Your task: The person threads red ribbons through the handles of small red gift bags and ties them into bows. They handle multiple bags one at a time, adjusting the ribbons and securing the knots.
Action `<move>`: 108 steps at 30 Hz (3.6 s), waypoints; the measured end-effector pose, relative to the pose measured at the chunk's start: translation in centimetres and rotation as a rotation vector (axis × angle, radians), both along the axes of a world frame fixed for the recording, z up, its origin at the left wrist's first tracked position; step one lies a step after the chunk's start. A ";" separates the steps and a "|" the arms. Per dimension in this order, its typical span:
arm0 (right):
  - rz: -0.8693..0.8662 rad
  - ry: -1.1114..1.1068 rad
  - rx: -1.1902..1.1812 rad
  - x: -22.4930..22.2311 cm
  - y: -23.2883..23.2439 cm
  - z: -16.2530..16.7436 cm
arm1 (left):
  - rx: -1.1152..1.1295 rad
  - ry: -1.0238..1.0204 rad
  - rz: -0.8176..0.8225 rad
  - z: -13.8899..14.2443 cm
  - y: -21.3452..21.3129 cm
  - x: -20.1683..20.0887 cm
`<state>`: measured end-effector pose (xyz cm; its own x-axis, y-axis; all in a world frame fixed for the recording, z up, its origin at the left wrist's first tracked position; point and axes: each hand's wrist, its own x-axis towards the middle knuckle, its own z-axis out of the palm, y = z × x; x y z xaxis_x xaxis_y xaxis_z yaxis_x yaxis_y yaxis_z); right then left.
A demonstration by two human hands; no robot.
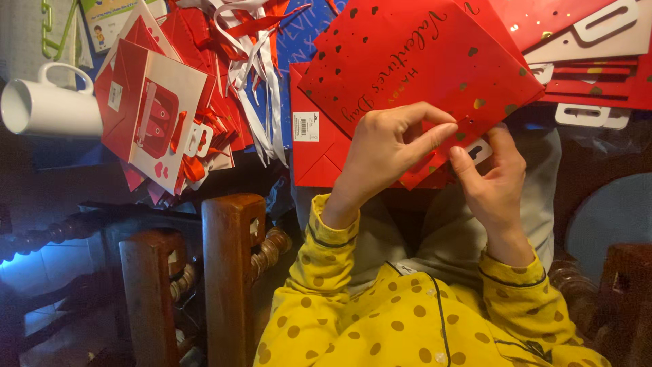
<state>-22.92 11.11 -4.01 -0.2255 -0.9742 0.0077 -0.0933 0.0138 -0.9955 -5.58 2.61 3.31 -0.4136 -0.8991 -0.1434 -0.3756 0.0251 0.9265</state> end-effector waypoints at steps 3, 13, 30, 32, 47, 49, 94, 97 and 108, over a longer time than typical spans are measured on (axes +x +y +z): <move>0.010 0.030 -0.025 0.1 0.2 -0.1 | -0.306 -0.018 -0.111 -0.3 -0.6 -0.1; 0.130 0.096 -0.040 -0.4 -0.2 0.7 | -0.307 -0.219 -0.097 -0.2 -0.7 -0.4; 0.044 -0.103 0.042 -0.2 -1.4 0.8 | 0.161 0.095 -0.132 -4.7 -3.0 1.3; -0.026 -0.030 0.007 0.7 -1.4 0.6 | 0.098 0.036 -0.122 -4.9 -3.0 1.2; -0.151 0.137 -0.116 1.0 -1.3 -1.2 | 0.316 0.296 -0.283 -5.5 -4.0 2.4; -0.156 -0.107 -0.174 0.2 -1.2 -2.4 | 0.270 0.249 -0.351 -5.4 -4.6 3.1; -0.404 -0.724 -0.149 -10.4 3.8 -7.6 | 0.414 0.755 -0.024 -7.4 1.6 1.9; -0.394 -0.826 -0.125 -10.9 4.0 -7.8 | 0.682 0.965 0.042 -9.0 1.2 2.6; -0.443 -1.163 -0.105 -13.2 3.6 -8.4 | 0.667 0.784 0.081 -8.2 0.6 2.4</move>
<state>-36.13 14.74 -12.46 -0.4589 -0.8199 -0.3424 0.8345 -0.2655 -0.4828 -3.19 3.25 -4.84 -0.5476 -0.7649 -0.3393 0.3625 -0.5823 0.7276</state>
